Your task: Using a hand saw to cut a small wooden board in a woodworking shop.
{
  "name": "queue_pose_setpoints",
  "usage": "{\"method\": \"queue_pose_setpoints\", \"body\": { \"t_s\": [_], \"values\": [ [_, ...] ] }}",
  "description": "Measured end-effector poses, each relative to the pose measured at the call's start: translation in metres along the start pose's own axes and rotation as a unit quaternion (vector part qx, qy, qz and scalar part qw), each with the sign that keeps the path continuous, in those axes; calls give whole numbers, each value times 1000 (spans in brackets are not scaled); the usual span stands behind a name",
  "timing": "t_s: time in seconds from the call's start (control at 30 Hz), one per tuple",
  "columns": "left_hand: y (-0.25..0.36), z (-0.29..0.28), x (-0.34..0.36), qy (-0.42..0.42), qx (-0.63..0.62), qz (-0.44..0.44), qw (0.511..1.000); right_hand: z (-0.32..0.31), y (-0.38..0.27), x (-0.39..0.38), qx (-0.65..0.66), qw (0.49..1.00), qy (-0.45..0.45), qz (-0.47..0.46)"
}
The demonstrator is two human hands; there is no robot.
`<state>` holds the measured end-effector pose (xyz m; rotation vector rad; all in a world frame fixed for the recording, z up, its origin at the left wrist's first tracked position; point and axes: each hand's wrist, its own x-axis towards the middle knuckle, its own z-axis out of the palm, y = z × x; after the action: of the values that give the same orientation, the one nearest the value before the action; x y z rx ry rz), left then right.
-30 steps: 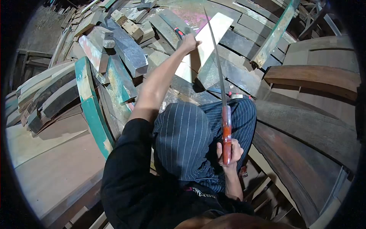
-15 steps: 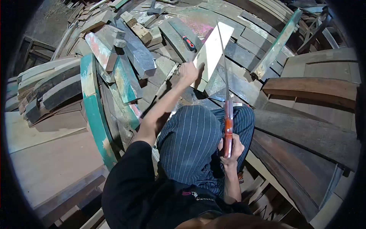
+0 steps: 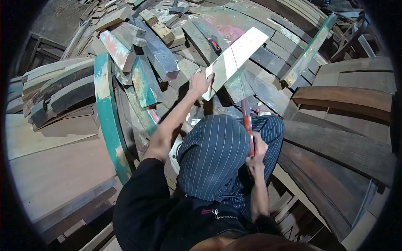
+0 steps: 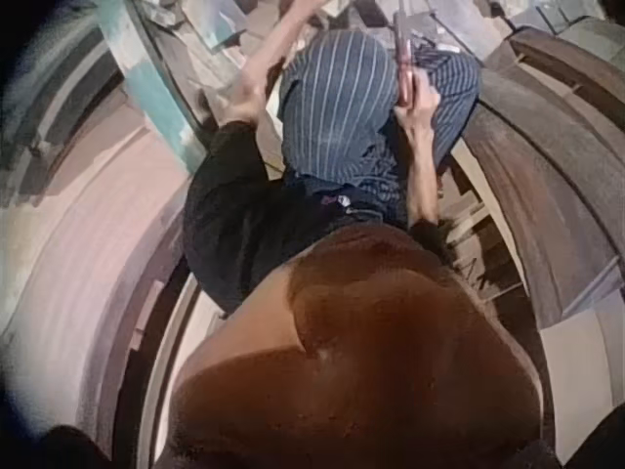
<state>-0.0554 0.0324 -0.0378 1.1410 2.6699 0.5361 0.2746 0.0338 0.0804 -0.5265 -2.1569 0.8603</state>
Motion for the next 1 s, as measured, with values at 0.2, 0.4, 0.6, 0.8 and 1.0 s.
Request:
{"method": "queue_pose_setpoints", "body": {
  "t_s": [0.2,0.4,0.6,0.8,1.0],
  "values": [
    [6,-19,-68,181,-218,88,955,69,23,19,52,995,-76,49],
    [21,-51,-165,55,-566,110,815,144,14,29,77,990,-118,-31],
    [-18,-88,-167,-149,-610,-92,773,168,1,19,67,981,-143,-114],
    [-23,-101,-183,-173,-511,-174,824,184,-4,-4,43,963,-146,-223],
    [-28,-139,-205,-45,-484,-133,864,192,-18,-8,47,936,-173,-304]
  ]
}}
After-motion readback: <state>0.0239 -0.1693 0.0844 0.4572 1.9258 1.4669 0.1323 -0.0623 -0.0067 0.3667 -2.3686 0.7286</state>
